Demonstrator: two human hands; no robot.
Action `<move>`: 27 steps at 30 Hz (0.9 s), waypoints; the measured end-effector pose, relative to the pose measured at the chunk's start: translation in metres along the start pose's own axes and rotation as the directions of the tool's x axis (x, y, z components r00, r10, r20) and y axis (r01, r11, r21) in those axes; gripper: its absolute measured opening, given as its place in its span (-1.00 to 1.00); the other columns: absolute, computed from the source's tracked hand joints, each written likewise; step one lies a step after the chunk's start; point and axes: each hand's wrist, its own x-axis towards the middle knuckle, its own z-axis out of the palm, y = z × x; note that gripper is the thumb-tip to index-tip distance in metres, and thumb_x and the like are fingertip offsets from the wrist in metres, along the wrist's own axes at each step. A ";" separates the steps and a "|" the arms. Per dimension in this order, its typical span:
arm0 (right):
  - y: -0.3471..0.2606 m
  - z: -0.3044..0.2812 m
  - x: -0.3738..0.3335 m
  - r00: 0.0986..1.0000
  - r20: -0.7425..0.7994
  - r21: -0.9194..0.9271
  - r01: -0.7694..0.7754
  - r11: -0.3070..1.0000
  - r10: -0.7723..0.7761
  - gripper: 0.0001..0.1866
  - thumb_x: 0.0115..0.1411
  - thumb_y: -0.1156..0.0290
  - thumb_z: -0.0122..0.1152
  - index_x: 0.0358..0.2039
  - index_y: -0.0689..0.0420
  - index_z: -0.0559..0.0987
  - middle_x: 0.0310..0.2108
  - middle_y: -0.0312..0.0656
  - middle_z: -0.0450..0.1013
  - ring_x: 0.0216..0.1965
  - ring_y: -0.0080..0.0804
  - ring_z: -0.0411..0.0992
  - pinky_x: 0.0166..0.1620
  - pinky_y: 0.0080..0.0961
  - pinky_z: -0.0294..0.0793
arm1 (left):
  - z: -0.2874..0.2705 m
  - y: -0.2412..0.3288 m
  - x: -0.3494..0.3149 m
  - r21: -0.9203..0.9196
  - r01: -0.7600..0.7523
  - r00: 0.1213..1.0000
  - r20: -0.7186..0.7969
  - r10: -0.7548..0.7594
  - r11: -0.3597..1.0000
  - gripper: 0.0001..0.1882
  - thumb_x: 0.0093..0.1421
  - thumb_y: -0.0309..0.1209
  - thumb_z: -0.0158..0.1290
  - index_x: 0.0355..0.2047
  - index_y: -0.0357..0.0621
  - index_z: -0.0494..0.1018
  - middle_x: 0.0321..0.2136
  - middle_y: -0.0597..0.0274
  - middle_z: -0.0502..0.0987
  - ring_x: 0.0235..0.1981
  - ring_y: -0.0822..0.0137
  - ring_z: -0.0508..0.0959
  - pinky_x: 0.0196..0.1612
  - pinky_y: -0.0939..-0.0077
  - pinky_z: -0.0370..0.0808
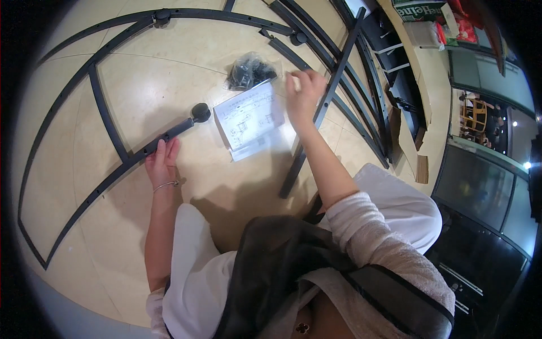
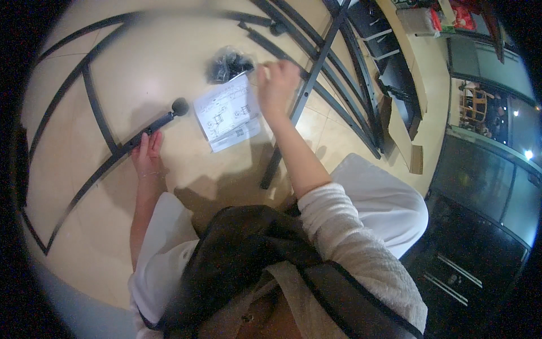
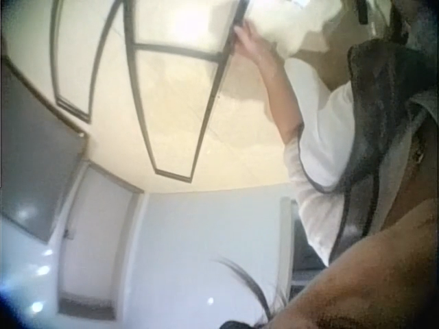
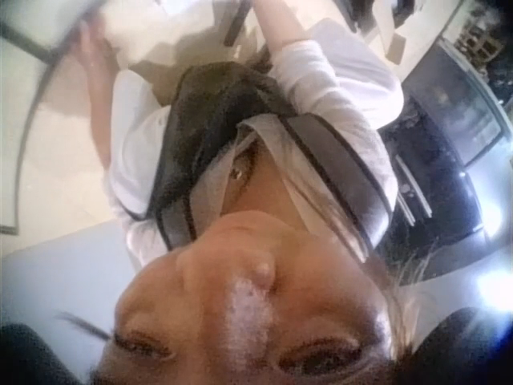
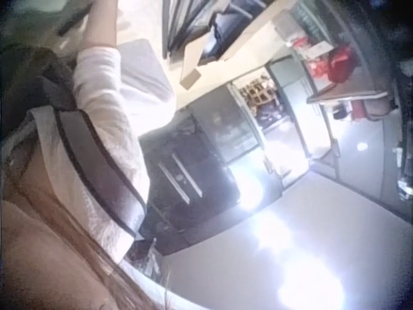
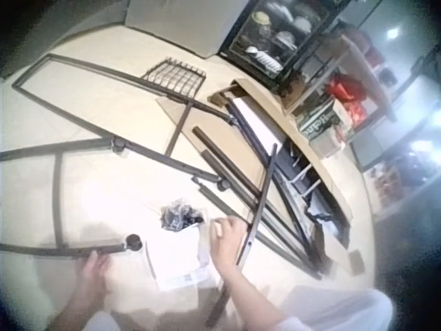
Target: The person assembles a black metal frame by hand on the floor, referring to a paper instruction manual and positioning various metal components.
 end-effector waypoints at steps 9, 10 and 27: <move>-0.018 0.035 0.018 0.846 0.447 -0.392 -0.106 0.914 0.290 -0.76 -0.25 0.26 0.26 -0.61 0.16 0.53 -0.41 -0.13 0.36 -0.28 -0.19 0.29 -0.24 -0.39 0.29 | 0.012 0.005 -0.006 0.083 -0.037 0.996 -0.081 0.043 0.996 -0.86 0.07 -0.54 -0.07 -0.33 -0.29 0.35 -0.36 0.15 0.44 -0.34 0.25 0.50 -0.19 0.40 0.47; -0.014 0.036 0.017 0.816 0.472 -0.385 -0.150 0.911 0.333 -0.76 -0.25 0.27 0.26 -0.60 0.16 0.54 -0.40 -0.12 0.36 -0.26 -0.18 0.29 -0.22 -0.39 0.29 | 0.007 0.004 -0.003 0.073 -0.022 0.997 -0.073 0.027 0.997 -0.86 0.07 -0.53 -0.07 -0.33 -0.29 0.35 -0.36 0.16 0.44 -0.33 0.25 0.49 -0.19 0.40 0.47; -0.007 -0.008 0.002 0.914 0.377 0.573 -0.355 0.738 0.147 -0.86 -0.10 0.59 0.15 -0.47 0.27 0.42 -0.42 -0.18 0.40 -0.44 -0.47 0.38 -0.37 -0.66 0.37 | 0.008 0.000 -0.001 0.053 -0.047 0.998 -0.035 0.049 0.997 -0.84 0.08 -0.53 -0.08 -0.30 -0.29 0.33 -0.33 0.15 0.43 -0.30 0.23 0.48 -0.17 0.38 0.45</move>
